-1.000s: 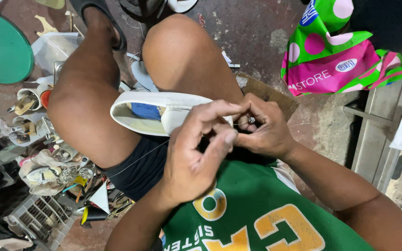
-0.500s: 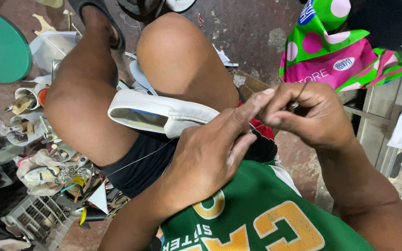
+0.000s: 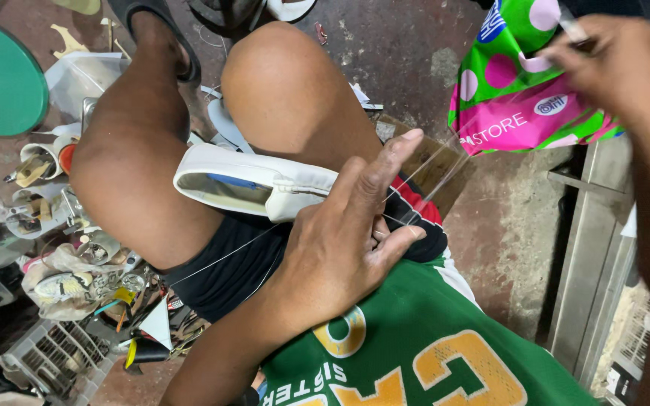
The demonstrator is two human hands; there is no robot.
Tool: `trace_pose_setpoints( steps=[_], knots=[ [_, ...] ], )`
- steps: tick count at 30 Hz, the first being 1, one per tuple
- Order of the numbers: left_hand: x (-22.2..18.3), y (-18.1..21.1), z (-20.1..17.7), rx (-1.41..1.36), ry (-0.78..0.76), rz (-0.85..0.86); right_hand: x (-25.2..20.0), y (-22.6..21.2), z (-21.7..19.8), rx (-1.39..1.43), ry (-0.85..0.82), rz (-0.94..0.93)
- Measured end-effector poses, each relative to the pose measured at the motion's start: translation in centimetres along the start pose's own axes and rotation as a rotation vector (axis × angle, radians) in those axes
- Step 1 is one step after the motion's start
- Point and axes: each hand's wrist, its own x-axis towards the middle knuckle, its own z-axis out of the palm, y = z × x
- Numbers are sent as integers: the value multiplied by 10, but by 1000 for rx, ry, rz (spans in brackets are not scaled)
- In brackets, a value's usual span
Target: The person sews the sole of a white shoe by hand using a needle and thread while sitting on the floor.
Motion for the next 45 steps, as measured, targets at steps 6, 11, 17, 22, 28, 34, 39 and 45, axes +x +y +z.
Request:
trace_pose_setpoints(
  steps=[6, 11, 17, 22, 28, 34, 39, 45],
  knots=[
    [4, 0, 0, -10, 6, 52, -22, 17, -1, 307, 132, 31],
    [11, 2, -1, -80, 4, 23, -106, -105, 51, 481, -167, -197],
    [12, 2, -1, -25, 1, 17, -125, -170, 49, 559, -112, -477],
    [-1, -9, -4, -17, 147, 259, -134, -174, 55, 1452, -359, -169],
    [-54, -40, -23, 17, 707, -157, -133, -183, 72, 1099, -240, -235],
    [-93, -77, 2, 363, 436, -160, -114, -203, 82, 942, -134, -213],
    [-104, -110, 0, -248, 771, -149, -98, -203, 76, 1163, -270, -206],
    [-172, -168, -92, -200, 1239, -149, -84, -204, 81, 1250, -280, -137]
  ],
)
